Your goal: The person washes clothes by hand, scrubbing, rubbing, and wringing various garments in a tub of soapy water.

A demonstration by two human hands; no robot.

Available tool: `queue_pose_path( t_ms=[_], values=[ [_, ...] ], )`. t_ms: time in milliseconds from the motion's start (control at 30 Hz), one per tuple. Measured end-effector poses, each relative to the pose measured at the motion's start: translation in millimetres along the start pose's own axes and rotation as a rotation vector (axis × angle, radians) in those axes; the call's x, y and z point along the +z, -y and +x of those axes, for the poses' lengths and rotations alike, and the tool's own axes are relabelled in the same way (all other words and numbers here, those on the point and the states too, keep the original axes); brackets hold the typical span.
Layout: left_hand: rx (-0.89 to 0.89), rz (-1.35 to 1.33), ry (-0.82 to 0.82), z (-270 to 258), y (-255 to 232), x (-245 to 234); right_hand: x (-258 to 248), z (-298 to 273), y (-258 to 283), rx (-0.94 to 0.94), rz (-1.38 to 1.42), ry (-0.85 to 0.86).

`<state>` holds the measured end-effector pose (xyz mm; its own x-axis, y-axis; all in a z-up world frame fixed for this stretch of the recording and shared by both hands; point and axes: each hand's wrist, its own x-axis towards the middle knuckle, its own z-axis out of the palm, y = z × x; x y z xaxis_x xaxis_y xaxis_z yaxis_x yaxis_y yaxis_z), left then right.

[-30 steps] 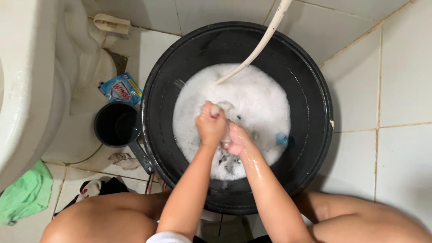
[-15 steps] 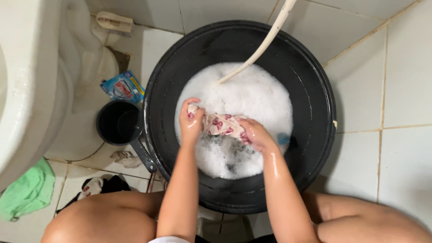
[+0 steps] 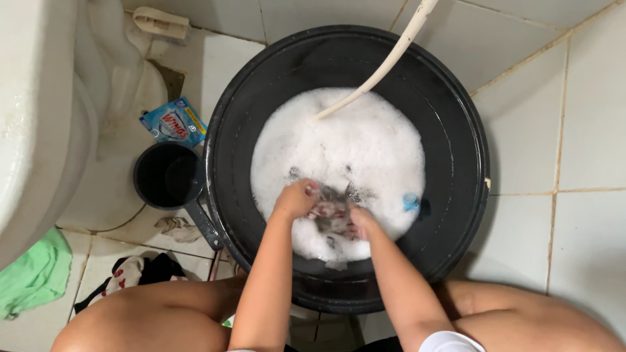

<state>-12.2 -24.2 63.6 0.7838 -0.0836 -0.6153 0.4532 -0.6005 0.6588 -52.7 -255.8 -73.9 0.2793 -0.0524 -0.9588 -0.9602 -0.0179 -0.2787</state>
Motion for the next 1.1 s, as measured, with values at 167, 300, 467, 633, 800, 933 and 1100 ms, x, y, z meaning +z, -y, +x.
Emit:
queue_pose_path(
  t_ms=[167,300,467,633,800,933,1100],
  values=[
    [0.056,0.121,-0.009,-2.1,7.1,2.4,3.2,-27.5,27.0,-0.197,-0.641,-0.166],
    [0.281,-0.085,0.014,8.6,25.3,14.4,31.6,-132.1,88.7,-0.290,-0.980,0.138],
    [0.334,-0.608,0.152,36.8,54.9,37.3,29.0,-251.6,131.8,-0.594,-0.889,0.325],
    [0.199,-0.791,0.069,13.4,29.9,-18.0,-23.5,-259.2,140.5,-0.820,-0.133,0.362],
    [0.461,-1.594,0.262,-40.5,-65.7,-46.0,-15.6,-174.7,131.3,-0.609,0.276,0.456],
    [0.164,-0.999,-0.117,-68.4,-122.3,10.1,35.2,-124.0,114.2,-0.553,0.626,0.732],
    [0.681,0.274,-0.789,-38.7,-107.6,23.7,55.7,-136.6,88.1,-0.599,0.675,0.660]
  ],
)
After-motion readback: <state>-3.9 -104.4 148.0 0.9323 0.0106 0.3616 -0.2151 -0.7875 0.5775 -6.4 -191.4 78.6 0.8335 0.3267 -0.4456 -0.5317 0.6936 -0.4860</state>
